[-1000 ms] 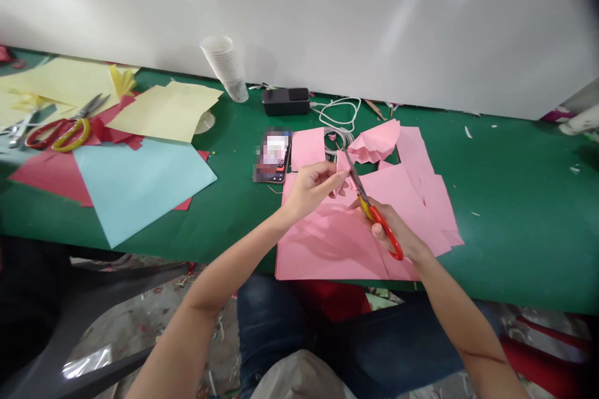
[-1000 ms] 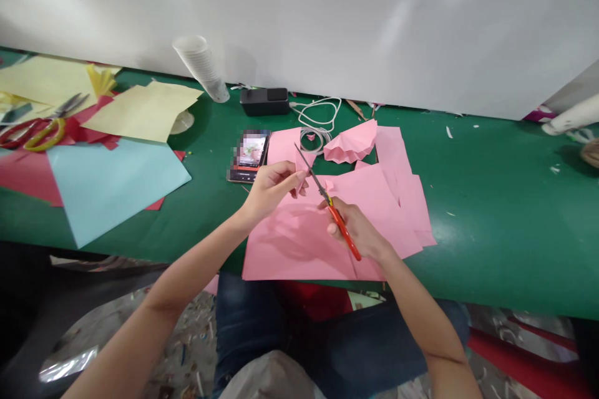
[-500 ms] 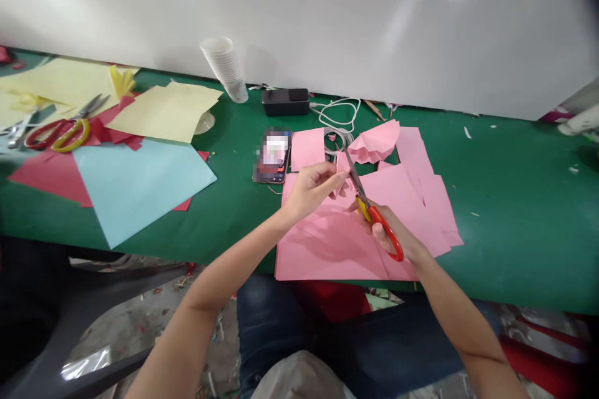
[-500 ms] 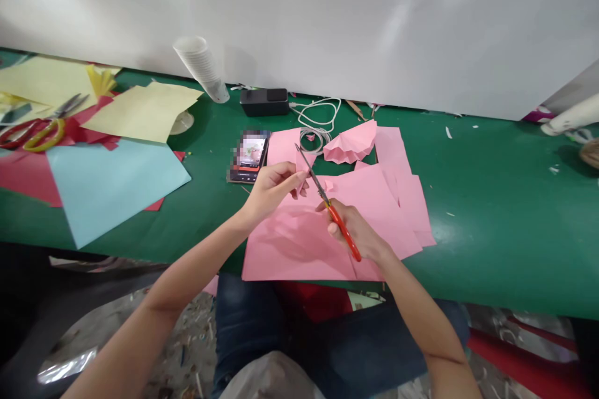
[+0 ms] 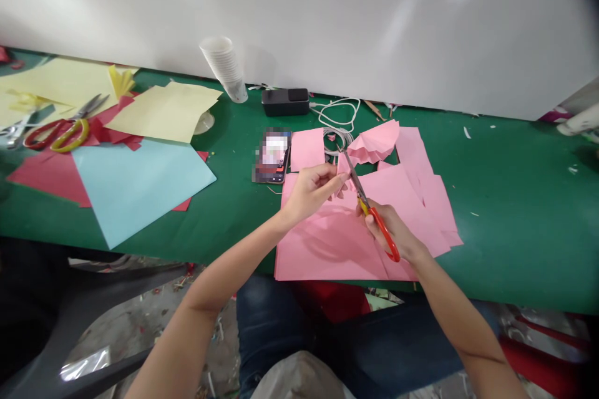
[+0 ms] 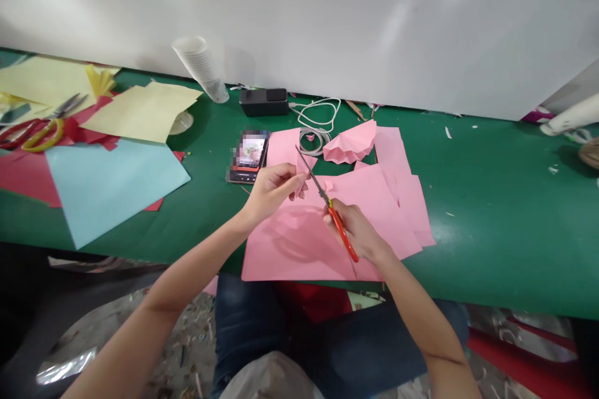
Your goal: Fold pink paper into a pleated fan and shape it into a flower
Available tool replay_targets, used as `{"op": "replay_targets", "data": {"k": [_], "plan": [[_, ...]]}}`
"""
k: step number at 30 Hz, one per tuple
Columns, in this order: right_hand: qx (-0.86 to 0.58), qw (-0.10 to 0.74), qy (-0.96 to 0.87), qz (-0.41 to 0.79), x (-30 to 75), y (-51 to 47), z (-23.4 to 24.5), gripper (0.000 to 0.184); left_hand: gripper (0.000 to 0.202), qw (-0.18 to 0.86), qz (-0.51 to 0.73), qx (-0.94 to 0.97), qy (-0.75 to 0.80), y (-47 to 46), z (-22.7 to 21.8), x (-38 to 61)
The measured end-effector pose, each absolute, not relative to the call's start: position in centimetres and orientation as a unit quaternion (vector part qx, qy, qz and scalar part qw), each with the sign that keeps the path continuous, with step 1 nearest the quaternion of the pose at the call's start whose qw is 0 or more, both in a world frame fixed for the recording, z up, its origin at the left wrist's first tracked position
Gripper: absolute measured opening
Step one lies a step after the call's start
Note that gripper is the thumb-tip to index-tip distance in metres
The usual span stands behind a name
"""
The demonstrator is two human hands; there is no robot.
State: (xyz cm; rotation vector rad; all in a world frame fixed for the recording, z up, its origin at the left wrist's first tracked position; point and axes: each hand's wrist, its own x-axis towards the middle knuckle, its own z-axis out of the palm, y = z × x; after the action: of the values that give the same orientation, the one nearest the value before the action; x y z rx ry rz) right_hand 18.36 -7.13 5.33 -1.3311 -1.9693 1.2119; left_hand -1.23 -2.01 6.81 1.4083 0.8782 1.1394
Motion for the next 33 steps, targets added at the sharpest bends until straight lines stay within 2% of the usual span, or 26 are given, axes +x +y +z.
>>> {"op": "replay_targets", "data": {"k": [33], "plan": [[-0.509,0.211,-0.726,0.411,17.89,-7.39,5.05,0.03,0.029,0.528,0.478,0.599,0.366,-2.04,6.52,-1.15]]}}
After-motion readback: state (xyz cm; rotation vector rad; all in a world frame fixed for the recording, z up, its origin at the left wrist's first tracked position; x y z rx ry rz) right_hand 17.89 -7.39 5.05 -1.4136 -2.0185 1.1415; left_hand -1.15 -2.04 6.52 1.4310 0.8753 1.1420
